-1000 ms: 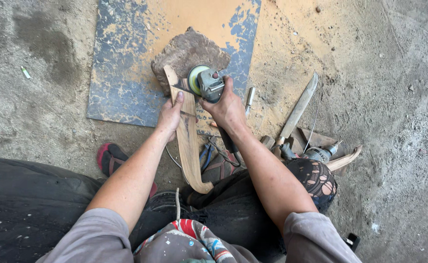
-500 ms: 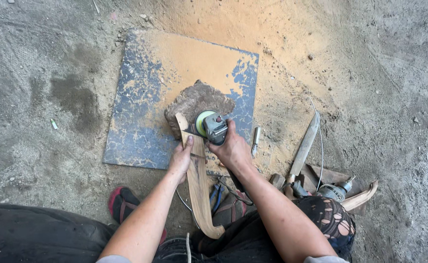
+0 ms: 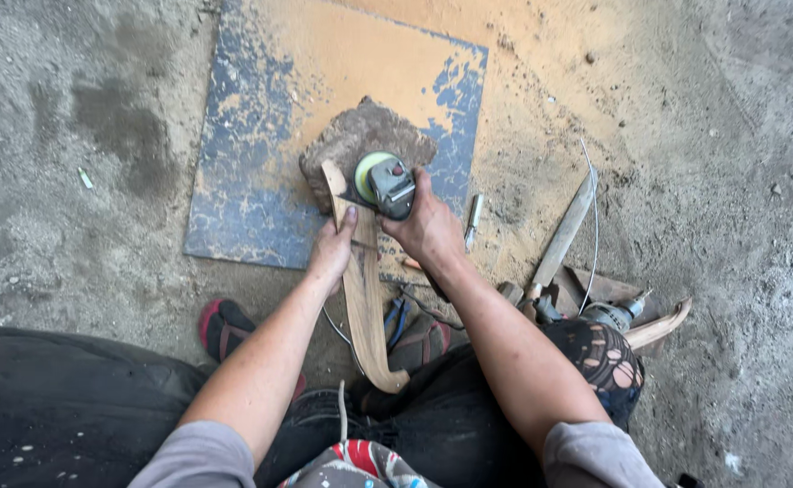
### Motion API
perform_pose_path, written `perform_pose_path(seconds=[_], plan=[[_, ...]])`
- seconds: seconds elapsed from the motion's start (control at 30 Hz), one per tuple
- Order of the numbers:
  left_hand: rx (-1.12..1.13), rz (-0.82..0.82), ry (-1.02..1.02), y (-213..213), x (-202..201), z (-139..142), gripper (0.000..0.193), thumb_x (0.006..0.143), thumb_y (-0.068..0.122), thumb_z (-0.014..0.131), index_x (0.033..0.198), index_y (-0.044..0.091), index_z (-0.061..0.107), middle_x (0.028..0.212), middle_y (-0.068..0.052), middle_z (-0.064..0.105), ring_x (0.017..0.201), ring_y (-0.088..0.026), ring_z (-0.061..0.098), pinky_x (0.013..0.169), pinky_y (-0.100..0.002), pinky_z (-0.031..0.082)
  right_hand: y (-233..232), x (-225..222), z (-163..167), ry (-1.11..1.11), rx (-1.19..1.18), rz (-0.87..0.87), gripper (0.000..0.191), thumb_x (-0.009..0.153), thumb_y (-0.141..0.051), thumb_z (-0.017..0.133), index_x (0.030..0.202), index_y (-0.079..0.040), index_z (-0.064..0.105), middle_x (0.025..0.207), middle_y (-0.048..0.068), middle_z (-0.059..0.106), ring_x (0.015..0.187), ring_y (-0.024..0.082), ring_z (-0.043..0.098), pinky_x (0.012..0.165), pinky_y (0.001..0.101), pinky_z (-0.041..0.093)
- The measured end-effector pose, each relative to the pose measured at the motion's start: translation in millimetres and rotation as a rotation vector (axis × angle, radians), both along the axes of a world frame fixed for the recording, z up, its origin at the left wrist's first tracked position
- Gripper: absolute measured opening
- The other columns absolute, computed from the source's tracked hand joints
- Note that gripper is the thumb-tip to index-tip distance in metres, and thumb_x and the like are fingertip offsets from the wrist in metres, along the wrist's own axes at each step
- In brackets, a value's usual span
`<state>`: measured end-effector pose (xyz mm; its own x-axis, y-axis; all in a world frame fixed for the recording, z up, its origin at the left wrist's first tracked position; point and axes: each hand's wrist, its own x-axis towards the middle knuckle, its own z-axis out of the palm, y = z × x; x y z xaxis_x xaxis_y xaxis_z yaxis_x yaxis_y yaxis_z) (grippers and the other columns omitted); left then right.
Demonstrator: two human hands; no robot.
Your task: The person uses an angle grinder with a sanding disc to smooth the surface of a curved piece of wood. They hold the wood with one hand and operate the tool with the other, moving it along the edges and flat surfaces to remove roughness.
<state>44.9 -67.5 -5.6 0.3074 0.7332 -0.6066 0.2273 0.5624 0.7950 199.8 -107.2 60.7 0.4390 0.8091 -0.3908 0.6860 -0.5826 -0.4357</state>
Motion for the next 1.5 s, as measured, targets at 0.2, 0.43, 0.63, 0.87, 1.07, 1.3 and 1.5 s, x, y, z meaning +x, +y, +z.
perform_pose_path(seconds=[0.2, 0.43, 0.63, 0.87, 1.07, 1.3, 1.5], plan=[[-0.001, -0.119, 0.215, 2.2, 2.8, 13.5, 0.073, 0.097, 0.067, 0.044, 0.128, 0.004, 0.061, 0.123, -0.019, 0.069, 0.118, -0.029, 0.064, 0.101, -0.044, 0.050, 4.8, -5.7, 9.8, 0.018, -0.022, 0.036, 0.099, 0.076, -0.044, 0.082, 0.151, -0.013, 0.027, 0.114, 0.025, 0.072, 0.103, 0.045, 0.071, 0.088, 0.0518, 0.057], [-0.046, -0.108, 0.167, 2.6, 2.7, 18.1, 0.072, 0.096, 0.067, 0.044, 0.133, 0.006, 0.058, 0.128, -0.018, 0.066, 0.122, -0.031, 0.062, 0.104, -0.047, 0.050, 4.8, -4.3, 16.1, 0.028, -0.006, 0.028, 0.099, 0.076, -0.040, 0.083, 0.152, -0.012, 0.027, 0.114, 0.025, 0.072, 0.104, 0.044, 0.071, 0.090, 0.0508, 0.057], [-0.101, -0.038, 0.014, 3.1, 2.5, 20.2, 0.068, 0.095, 0.064, 0.048, 0.132, 0.008, 0.060, 0.122, -0.014, 0.069, 0.115, -0.026, 0.065, 0.098, -0.044, 0.054, 0.2, -1.8, 19.3, 0.046, -0.004, -0.020, 0.098, 0.075, -0.039, 0.083, 0.150, -0.009, 0.028, 0.108, 0.026, 0.073, 0.102, 0.043, 0.072, 0.090, 0.0495, 0.057], [-0.108, 0.010, -0.104, 2.6, 4.1, 19.7, 0.068, 0.097, 0.061, 0.051, 0.131, 0.004, 0.061, 0.120, -0.014, 0.072, 0.110, -0.024, 0.069, 0.094, -0.041, 0.057, -4.9, 10.1, 20.6, 0.051, 0.028, -0.103, 0.101, 0.075, -0.042, 0.085, 0.149, -0.005, 0.027, 0.107, 0.029, 0.073, 0.101, 0.044, 0.072, 0.089, 0.0508, 0.057], [-0.134, 0.018, -0.131, 3.6, 1.9, 21.9, 0.069, 0.096, 0.061, 0.053, 0.133, 0.003, 0.058, 0.121, -0.016, 0.071, 0.105, -0.024, 0.071, 0.088, -0.040, 0.061, -5.5, 1.9, 15.2, 0.099, 0.072, -0.041, 0.101, 0.074, -0.038, 0.083, 0.150, -0.003, 0.026, 0.108, 0.028, 0.073, 0.100, 0.043, 0.073, 0.090, 0.0477, 0.058], [-0.253, 0.010, -0.116, 3.2, -0.6, 20.0, 0.072, 0.092, 0.063, 0.050, 0.137, 0.006, 0.052, 0.120, -0.018, 0.068, 0.094, -0.031, 0.073, 0.080, -0.044, 0.064, -3.3, 8.1, 16.8, 0.061, -0.002, -0.089, 0.104, 0.075, -0.041, 0.084, 0.150, -0.003, 0.025, 0.106, 0.027, 0.073, 0.099, 0.041, 0.074, 0.090, 0.0477, 0.059], [-0.063, -0.039, -0.051, 2.8, -0.8, 13.2, 0.071, 0.100, 0.064, 0.051, 0.138, 0.005, 0.056, 0.122, -0.016, 0.070, 0.102, -0.020, 0.071, 0.083, -0.036, 0.062, -1.8, -2.6, 15.3, 0.054, -0.039, -0.032, 0.102, 0.077, -0.042, 0.083, 0.152, -0.007, 0.024, 0.106, 0.026, 0.074, 0.097, 0.041, 0.074, 0.089, 0.0476, 0.059]])
